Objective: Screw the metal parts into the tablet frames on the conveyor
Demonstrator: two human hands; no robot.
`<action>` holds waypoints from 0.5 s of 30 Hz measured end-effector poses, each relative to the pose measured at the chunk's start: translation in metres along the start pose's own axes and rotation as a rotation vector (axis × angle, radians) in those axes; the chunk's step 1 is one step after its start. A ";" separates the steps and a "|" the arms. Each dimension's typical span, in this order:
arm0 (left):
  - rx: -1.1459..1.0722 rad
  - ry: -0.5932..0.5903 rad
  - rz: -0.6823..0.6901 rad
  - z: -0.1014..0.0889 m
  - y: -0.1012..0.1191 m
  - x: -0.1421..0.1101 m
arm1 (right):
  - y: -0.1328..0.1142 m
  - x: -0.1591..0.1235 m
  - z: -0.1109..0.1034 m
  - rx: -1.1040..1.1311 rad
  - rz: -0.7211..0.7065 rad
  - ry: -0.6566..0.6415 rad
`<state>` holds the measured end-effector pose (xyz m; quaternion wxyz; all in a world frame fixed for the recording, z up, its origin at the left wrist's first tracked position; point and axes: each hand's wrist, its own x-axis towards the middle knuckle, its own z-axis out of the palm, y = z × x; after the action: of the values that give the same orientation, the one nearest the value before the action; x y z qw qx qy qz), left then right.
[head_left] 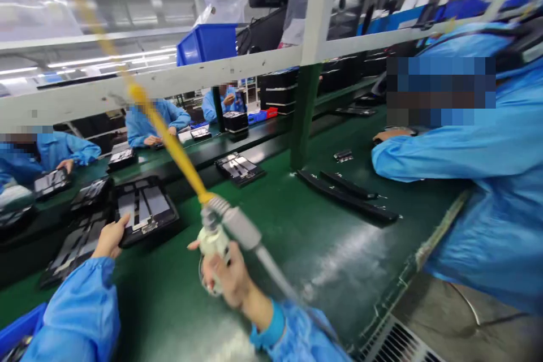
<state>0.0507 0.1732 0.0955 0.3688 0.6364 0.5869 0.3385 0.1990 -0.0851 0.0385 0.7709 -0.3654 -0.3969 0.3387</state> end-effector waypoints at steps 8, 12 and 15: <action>-0.278 -0.094 -0.458 -0.055 -0.097 -0.174 | -0.008 0.006 -0.028 0.028 -0.032 0.169; 0.015 -0.248 -0.327 -0.067 -0.123 -0.202 | -0.003 0.006 -0.028 -0.028 -0.038 0.179; 0.375 -0.320 -0.157 -0.073 -0.126 -0.195 | 0.002 0.009 -0.032 -0.071 -0.045 0.222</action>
<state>-0.0913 -0.0110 0.0233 0.3576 0.6916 0.6211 0.0894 0.2300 -0.0860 0.0272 0.8042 -0.4186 -0.3290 0.2644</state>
